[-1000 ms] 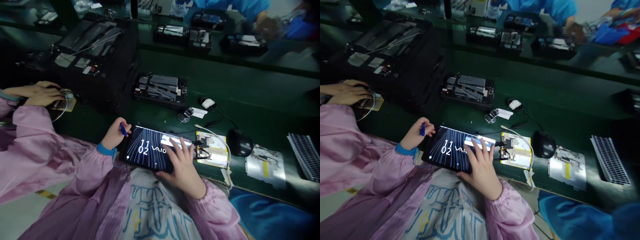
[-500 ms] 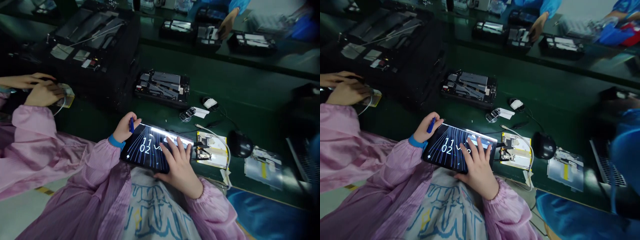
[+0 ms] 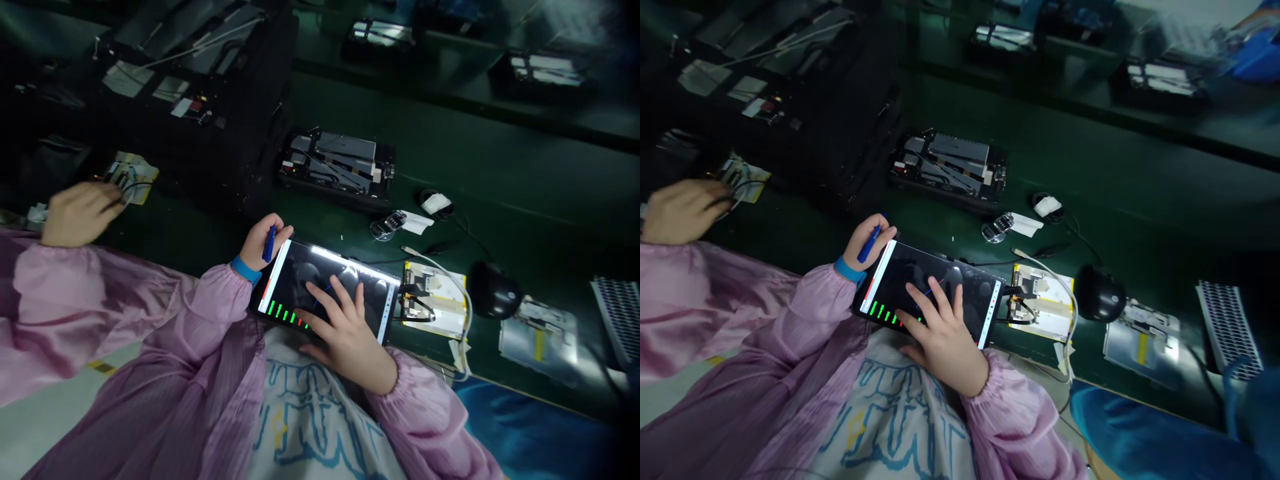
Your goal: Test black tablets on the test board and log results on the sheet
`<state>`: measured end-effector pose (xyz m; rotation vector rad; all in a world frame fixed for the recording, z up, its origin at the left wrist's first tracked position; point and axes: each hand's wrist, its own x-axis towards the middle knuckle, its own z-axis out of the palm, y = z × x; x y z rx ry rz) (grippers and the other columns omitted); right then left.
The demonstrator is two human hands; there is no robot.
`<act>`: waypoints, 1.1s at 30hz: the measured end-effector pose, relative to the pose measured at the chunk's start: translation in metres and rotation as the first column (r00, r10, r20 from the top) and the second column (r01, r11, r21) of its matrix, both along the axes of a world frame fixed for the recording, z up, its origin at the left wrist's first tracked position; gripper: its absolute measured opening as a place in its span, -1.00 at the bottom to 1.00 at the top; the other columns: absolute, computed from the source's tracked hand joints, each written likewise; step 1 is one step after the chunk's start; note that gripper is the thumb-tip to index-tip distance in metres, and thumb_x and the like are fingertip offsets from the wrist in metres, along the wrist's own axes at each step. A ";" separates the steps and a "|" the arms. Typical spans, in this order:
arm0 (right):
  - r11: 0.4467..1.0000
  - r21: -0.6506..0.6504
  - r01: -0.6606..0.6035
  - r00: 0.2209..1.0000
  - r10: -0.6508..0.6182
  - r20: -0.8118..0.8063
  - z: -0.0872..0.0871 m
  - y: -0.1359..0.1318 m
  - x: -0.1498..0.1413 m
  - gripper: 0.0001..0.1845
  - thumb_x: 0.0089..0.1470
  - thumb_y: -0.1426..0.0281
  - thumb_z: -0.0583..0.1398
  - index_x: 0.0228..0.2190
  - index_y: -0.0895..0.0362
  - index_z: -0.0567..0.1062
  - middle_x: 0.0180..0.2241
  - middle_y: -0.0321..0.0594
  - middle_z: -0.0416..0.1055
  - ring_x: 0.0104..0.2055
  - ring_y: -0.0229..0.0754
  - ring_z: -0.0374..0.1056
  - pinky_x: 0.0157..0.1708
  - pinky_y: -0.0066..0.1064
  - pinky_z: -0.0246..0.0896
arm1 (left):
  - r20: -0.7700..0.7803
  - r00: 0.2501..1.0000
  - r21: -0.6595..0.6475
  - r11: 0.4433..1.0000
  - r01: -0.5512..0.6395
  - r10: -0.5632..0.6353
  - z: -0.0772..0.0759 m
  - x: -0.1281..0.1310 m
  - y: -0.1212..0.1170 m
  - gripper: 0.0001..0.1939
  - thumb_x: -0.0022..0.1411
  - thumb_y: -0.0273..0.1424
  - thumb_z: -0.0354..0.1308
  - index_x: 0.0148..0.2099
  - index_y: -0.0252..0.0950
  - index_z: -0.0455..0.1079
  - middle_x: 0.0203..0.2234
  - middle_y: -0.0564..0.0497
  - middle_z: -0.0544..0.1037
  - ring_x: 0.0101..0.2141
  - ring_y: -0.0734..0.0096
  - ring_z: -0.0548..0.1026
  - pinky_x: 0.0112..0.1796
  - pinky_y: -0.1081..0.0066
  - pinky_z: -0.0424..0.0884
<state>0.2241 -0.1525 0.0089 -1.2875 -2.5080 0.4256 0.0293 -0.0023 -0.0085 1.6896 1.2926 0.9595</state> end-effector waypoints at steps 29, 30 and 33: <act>0.999 -0.016 0.049 0.971 -0.052 -0.233 0.039 0.086 -0.004 -0.86 0.13 0.43 0.13 -0.41 0.05 0.48 -0.12 -0.22 0.43 0.17 -0.01 0.16 0.24 0.11 -0.17 | -0.002 0.994 0.074 0.992 -0.105 0.106 -0.002 -0.006 -0.005 -0.69 0.18 -0.16 0.11 -0.43 -0.21 0.11 -0.59 0.13 0.17 -0.52 0.44 0.20 -0.41 0.40 0.21; 0.998 -0.046 0.043 0.965 -0.053 -0.257 0.040 0.077 0.005 -0.86 0.14 0.44 0.11 -0.40 0.06 0.47 -0.12 -0.22 0.44 0.17 -0.02 0.17 0.24 0.10 -0.18 | 0.000 0.995 0.078 0.992 -0.100 0.100 -0.003 -0.006 -0.004 -0.70 0.17 -0.18 0.12 -0.43 -0.21 0.11 -0.58 0.13 0.19 -0.52 0.44 0.21 -0.40 0.40 0.22; 0.990 -0.102 0.093 0.923 -0.124 -0.365 0.040 0.052 0.035 -0.89 0.17 0.43 0.10 -0.38 0.07 0.42 -0.15 -0.20 0.46 0.13 -0.05 0.23 0.22 0.05 -0.10 | 0.022 0.997 0.095 0.992 -0.081 0.079 -0.005 -0.006 -0.003 -0.73 0.15 -0.24 0.16 -0.43 -0.22 0.13 -0.56 0.12 0.25 -0.50 0.45 0.26 -0.38 0.40 0.25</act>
